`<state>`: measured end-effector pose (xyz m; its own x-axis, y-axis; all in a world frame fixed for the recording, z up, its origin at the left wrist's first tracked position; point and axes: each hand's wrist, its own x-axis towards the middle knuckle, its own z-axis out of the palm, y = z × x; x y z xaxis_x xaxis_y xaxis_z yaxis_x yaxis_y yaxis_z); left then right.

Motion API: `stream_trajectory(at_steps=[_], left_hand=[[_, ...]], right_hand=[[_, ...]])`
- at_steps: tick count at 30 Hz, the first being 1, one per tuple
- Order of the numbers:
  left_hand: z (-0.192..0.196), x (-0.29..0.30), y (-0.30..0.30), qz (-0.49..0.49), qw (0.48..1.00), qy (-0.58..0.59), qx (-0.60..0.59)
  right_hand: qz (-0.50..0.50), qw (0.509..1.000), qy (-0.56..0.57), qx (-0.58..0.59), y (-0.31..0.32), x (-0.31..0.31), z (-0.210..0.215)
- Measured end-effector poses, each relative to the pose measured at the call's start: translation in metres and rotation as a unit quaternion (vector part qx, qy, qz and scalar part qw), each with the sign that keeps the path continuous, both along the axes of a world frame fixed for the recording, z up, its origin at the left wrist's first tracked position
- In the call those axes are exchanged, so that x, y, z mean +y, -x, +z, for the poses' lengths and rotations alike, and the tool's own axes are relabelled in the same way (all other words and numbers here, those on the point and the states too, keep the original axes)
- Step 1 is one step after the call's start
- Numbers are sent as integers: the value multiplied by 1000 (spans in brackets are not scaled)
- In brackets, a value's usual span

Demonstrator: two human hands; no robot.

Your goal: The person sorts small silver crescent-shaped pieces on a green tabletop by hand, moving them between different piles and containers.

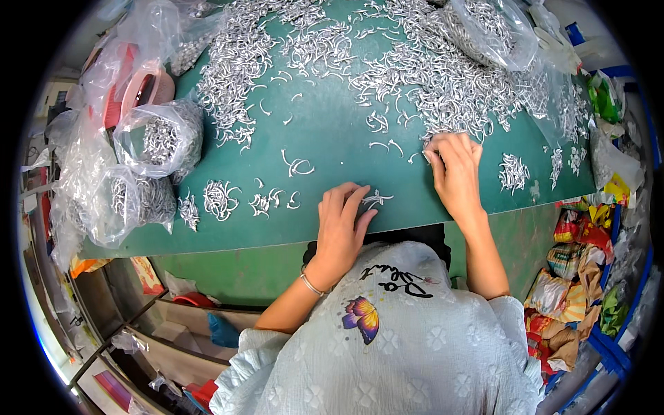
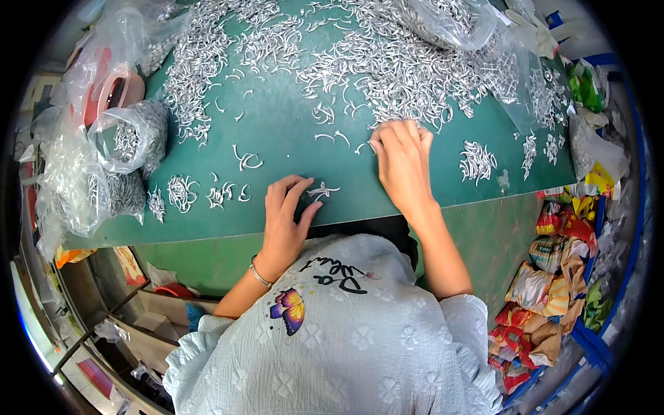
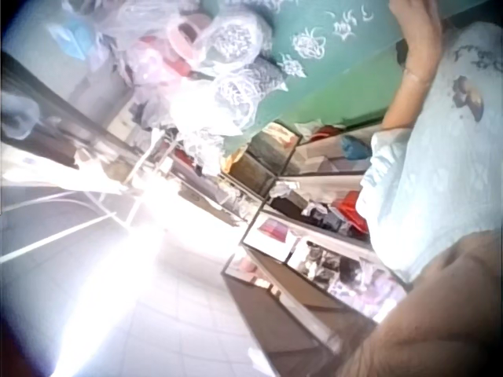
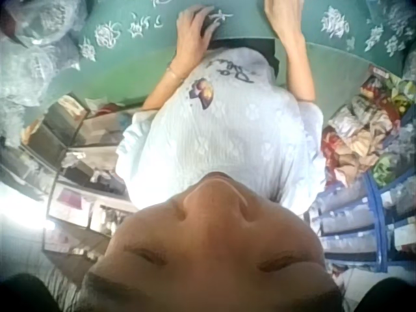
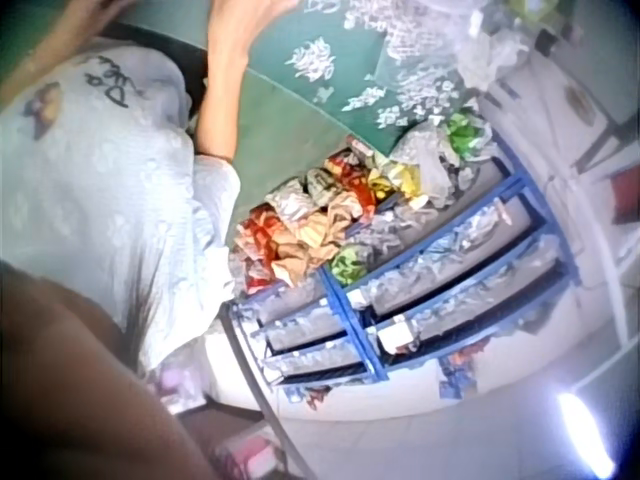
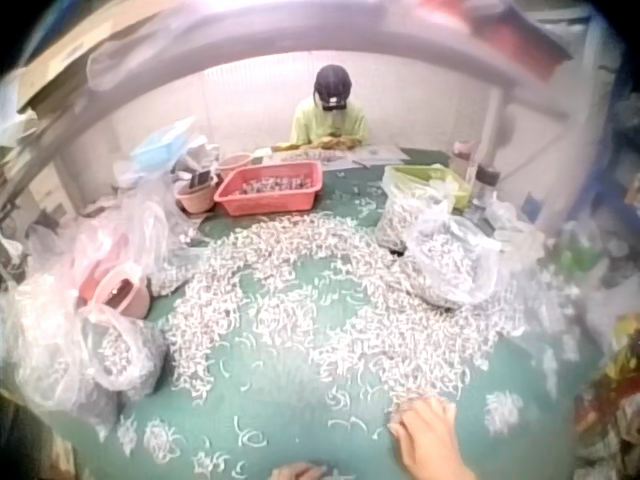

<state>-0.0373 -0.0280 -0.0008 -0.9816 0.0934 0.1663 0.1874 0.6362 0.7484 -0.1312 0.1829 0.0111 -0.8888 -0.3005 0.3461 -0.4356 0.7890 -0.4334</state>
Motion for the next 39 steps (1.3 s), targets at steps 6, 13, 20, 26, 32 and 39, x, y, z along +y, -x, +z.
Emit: stream_trajectory(at_steps=[6,13,20,26,32,39], left_hand=[[5,-1,-4,0,1000,9,-30],[4,-7,-16,42,997,-45,-49],[7,-8,-27,41,996,-48,-62],[7,0,-21,26,997,-49,-55],[6,11,-11,0,999,-29,-22],[11,22,8,-18,1000,12,18]], right_hand=[[1,1000,0,-5,-27,1,15],[179,978,36,-105,-48,-46,-11],[142,987,46,-57,-56,7,-16],[-51,998,40,9,-66,71,-22],[-153,984,14,86,-66,86,-30],[-289,951,-40,102,-49,94,-17]])
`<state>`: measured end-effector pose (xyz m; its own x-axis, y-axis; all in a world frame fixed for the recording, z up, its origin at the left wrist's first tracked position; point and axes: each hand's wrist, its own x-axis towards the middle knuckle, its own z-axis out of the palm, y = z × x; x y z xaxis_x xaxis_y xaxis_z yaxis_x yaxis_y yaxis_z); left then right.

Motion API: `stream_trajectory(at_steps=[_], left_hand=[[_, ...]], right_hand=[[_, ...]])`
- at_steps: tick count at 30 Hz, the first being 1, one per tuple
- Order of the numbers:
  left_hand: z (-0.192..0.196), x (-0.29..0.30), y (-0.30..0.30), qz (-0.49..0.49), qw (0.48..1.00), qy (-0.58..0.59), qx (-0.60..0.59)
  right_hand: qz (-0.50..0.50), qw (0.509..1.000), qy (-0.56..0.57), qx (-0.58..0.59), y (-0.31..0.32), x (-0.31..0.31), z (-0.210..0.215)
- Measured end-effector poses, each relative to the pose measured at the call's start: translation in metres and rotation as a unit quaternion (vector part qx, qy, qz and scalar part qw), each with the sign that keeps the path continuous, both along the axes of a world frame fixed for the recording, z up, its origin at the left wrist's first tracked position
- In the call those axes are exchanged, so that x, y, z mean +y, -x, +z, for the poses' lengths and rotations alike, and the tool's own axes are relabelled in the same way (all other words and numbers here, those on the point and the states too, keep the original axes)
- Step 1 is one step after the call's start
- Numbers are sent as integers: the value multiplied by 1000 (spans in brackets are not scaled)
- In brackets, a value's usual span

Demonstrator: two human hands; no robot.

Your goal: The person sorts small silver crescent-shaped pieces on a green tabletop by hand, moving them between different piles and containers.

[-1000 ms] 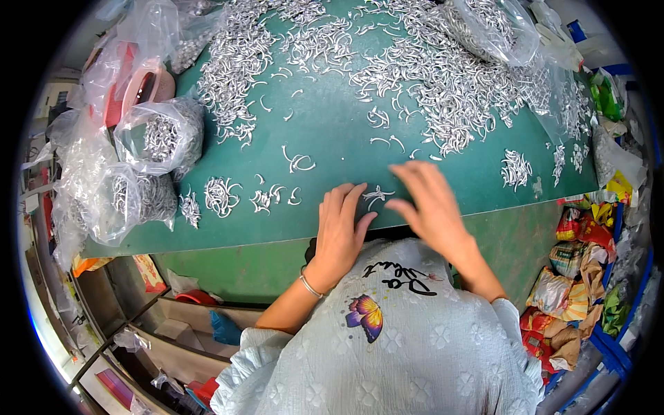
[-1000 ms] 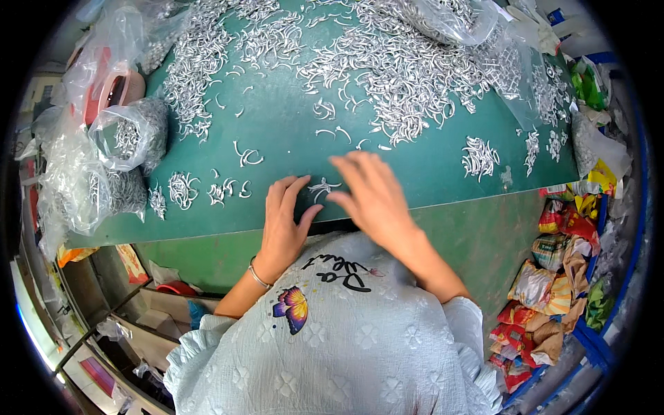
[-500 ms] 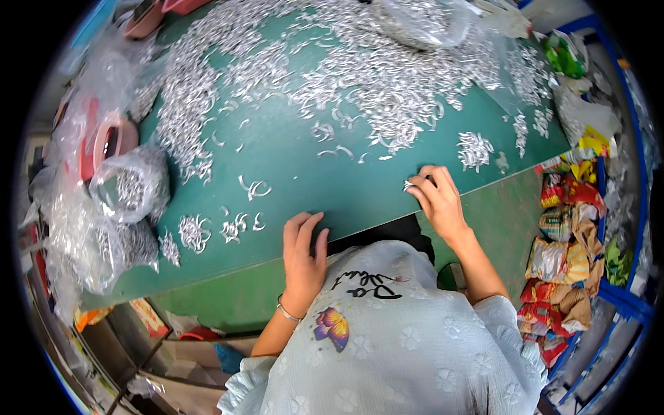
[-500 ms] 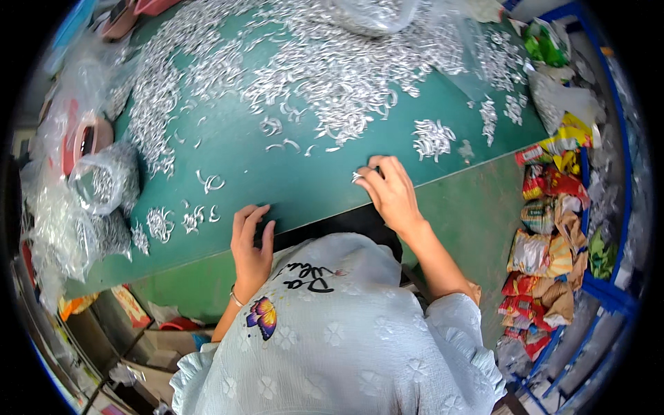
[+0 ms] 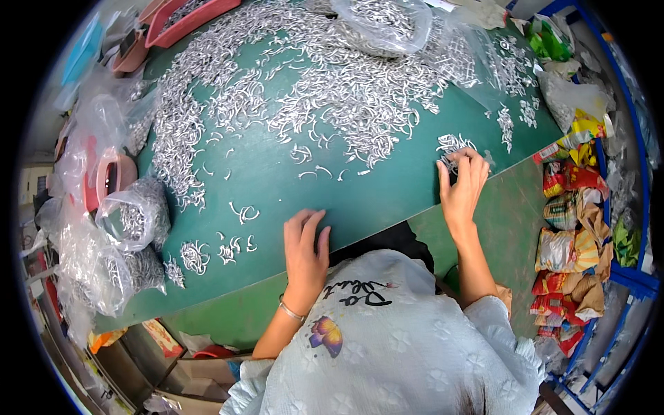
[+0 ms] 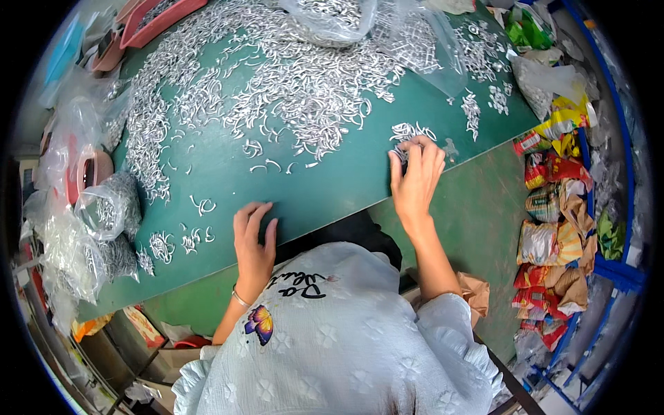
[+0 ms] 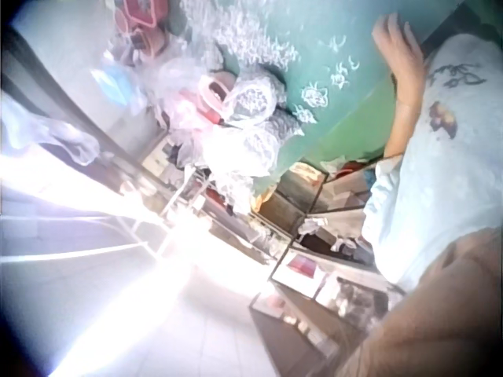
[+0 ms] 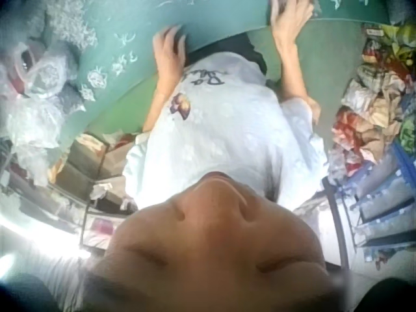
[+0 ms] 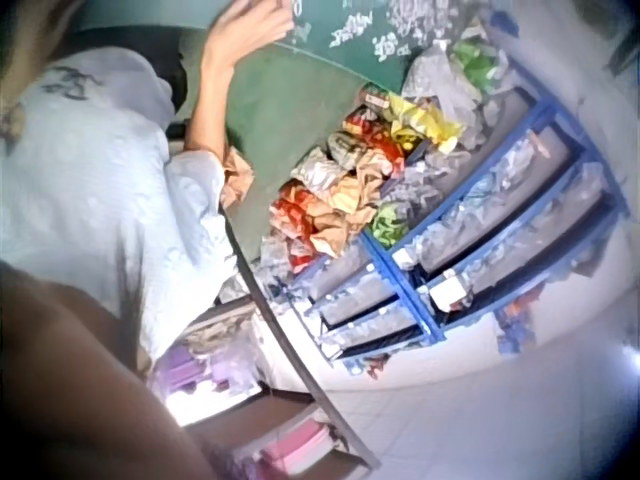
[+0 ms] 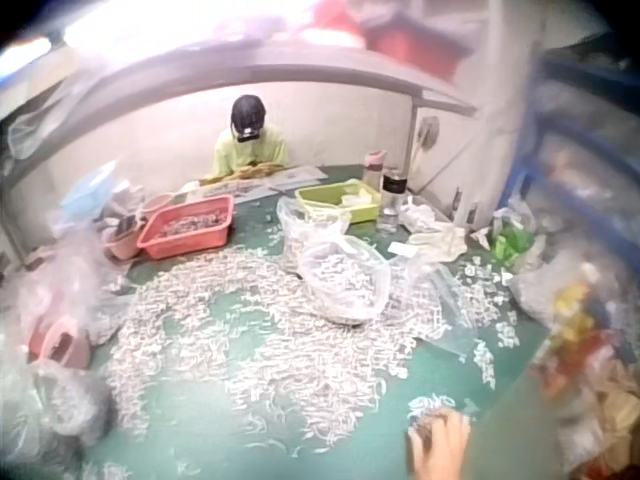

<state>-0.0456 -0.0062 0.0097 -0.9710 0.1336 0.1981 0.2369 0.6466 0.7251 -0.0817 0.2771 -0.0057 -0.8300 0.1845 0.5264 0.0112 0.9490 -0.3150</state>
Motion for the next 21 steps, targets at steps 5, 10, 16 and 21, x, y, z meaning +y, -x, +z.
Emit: stream_trajectory(at_steps=[5,10,16,21], left_hand=[[2,24,43,-31,995,91,40],[-12,23,57,-55,990,128,31],[-15,15,60,-50,996,51,51],[-14,16,64,-24,998,35,54]], right_hand=[[157,982,73,-77,21,-45,12],[205,973,26,-99,31,-96,-6],[324,935,109,-100,14,-90,-12],[351,893,271,-79,21,-90,-8]])
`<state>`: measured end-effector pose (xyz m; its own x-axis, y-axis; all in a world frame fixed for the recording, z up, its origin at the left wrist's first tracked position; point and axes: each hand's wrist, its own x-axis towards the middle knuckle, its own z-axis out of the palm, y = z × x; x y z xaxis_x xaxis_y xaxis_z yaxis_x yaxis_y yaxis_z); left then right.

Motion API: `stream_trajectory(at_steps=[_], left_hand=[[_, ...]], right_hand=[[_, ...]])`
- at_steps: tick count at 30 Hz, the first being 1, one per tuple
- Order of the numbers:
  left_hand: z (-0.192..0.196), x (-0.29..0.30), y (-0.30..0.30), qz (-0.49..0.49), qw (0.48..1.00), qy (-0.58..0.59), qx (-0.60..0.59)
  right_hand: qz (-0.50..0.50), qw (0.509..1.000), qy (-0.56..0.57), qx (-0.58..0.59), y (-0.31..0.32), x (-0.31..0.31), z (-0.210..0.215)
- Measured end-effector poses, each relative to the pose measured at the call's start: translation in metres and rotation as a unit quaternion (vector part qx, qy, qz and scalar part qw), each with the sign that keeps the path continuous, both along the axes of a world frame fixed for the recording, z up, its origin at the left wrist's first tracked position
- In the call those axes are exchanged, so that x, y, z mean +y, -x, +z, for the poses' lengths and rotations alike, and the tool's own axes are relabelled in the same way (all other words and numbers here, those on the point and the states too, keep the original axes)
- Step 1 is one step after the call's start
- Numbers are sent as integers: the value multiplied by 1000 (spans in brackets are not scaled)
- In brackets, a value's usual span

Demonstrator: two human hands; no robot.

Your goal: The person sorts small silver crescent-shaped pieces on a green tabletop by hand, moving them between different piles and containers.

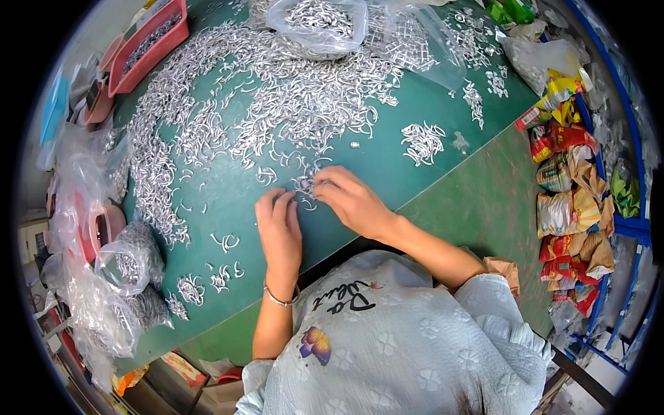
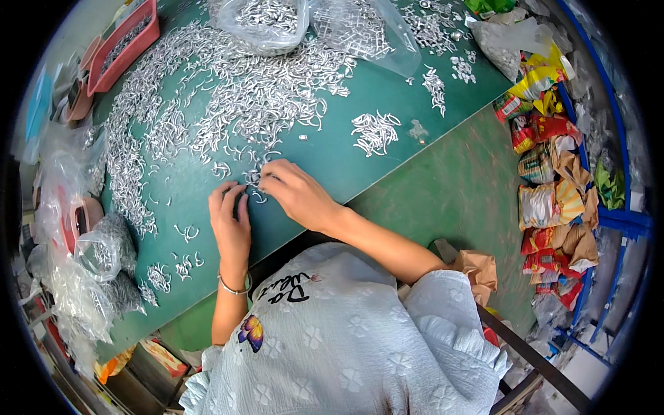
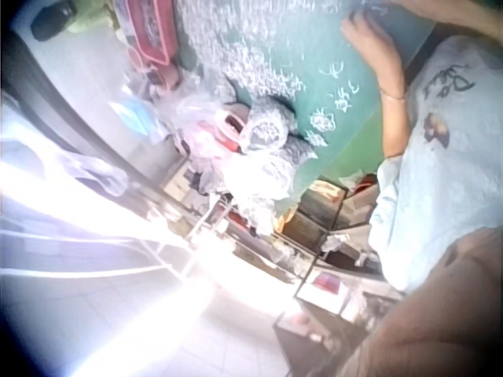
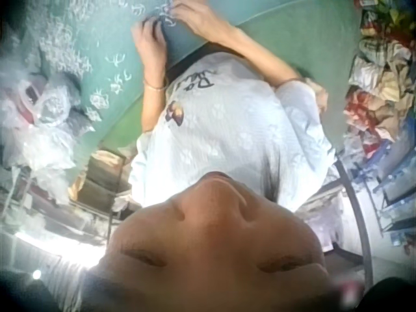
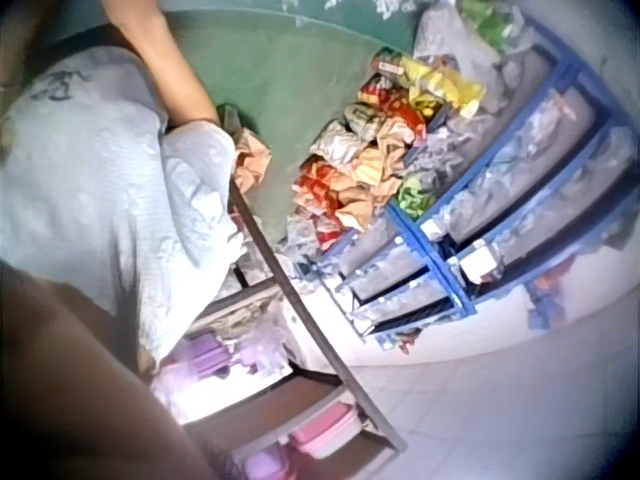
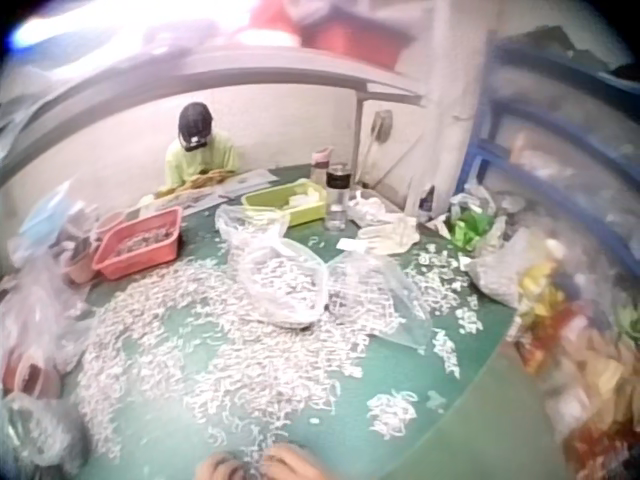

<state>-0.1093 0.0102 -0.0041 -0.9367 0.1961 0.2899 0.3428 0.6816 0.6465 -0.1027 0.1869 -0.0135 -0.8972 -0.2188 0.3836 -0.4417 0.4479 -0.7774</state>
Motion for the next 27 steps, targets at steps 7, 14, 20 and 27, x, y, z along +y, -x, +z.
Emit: stream_trajectory(at_steps=[7,14,20,27], left_hand=[[5,-5,0,17,999,-38,-12],[4,-4,1,4,1000,-16,-2],[5,-5,1,6,1000,-4,5],[4,-8,1,0,1000,3,5]], right_hand=[[-243,968,-57,20,-18,50,17],[-356,900,-251,3,-31,112,13],[-340,926,-161,17,-26,115,16],[-210,944,-256,17,-18,131,31]])
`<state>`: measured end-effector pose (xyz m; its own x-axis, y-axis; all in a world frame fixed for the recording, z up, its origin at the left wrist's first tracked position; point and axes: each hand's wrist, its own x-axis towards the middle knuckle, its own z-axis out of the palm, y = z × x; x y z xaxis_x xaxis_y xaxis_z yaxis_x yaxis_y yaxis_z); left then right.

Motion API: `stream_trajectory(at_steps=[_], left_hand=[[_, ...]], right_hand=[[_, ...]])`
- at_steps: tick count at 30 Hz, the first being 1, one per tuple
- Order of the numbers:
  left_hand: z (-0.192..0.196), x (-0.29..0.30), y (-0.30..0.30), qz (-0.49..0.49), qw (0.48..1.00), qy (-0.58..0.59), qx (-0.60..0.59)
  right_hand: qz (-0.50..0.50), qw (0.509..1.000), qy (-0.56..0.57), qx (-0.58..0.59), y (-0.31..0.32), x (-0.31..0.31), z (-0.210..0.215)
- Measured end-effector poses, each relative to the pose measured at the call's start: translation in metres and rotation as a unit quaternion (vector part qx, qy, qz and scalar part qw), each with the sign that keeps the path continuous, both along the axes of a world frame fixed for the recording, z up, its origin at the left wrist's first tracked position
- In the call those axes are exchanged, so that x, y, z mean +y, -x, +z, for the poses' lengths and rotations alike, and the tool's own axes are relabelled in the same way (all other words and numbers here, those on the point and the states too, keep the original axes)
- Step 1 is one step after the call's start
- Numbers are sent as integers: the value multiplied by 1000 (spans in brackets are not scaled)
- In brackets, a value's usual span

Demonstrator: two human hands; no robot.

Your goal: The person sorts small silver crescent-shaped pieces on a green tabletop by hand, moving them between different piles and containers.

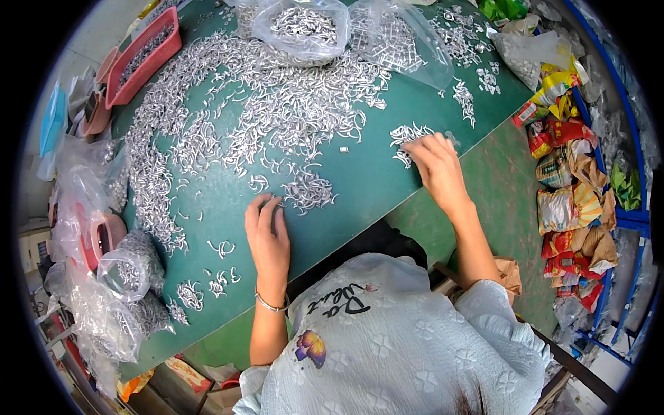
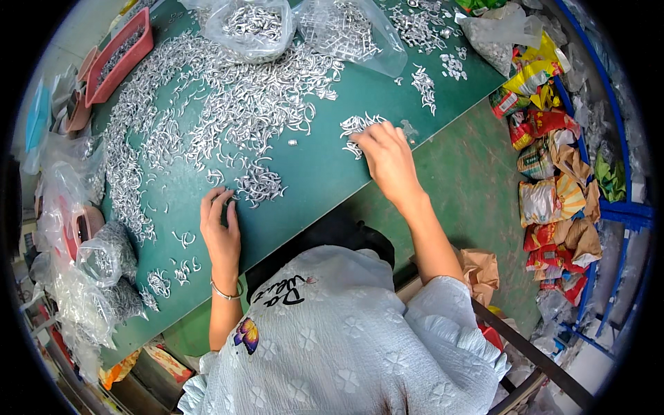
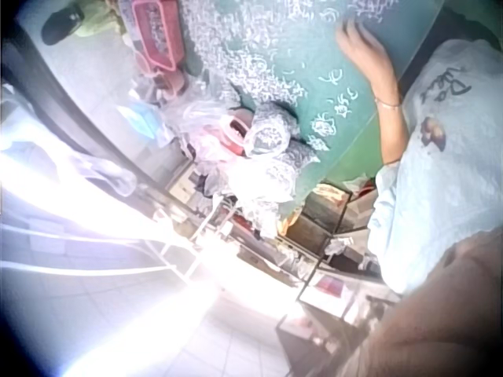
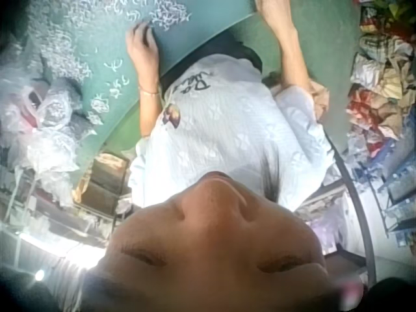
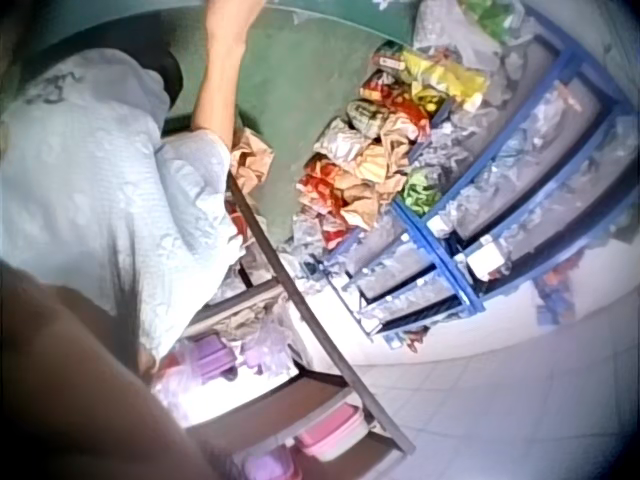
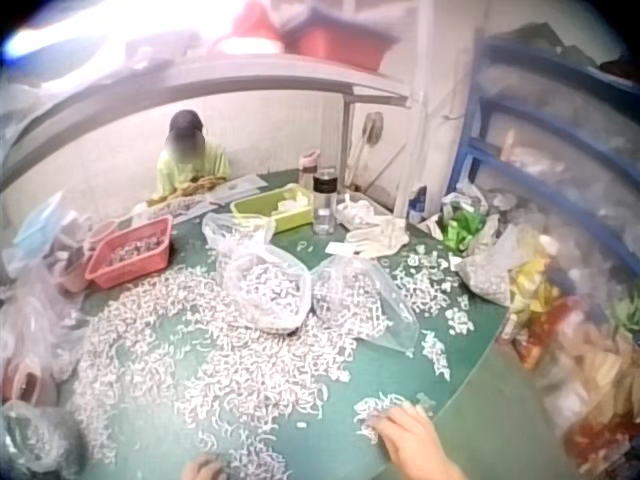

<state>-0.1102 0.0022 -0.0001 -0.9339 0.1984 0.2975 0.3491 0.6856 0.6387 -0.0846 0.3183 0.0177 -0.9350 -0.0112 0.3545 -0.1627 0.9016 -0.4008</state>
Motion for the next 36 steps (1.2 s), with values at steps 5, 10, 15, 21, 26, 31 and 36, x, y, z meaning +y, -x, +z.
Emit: stream_trajectory(at_steps=[5,10,15,21,26,31,36], left_hand=[[0,1,1,5,1000,9,2],[-1,-1,0,9,1000,12,3],[-5,-3,0,9,1000,6,-10],[0,0,1,9,1000,11,-4],[-4,-2,0,16,1000,5,-24],[5,12,-6,-17,1000,12,11],[6,25,-22,-56,996,-66,-30]], right_hand=[[32,995,-94,-20,5,6,-4],[1,1000,-19,-1,7,9,2],[-110,990,7,90,17,47,9],[-165,980,-105,37,35,86,-12],[-37,998,28,52,46,50,-2],[-50,998,-28,-24,57,10,-2],[-44,998,39,4,48,-6,14]])
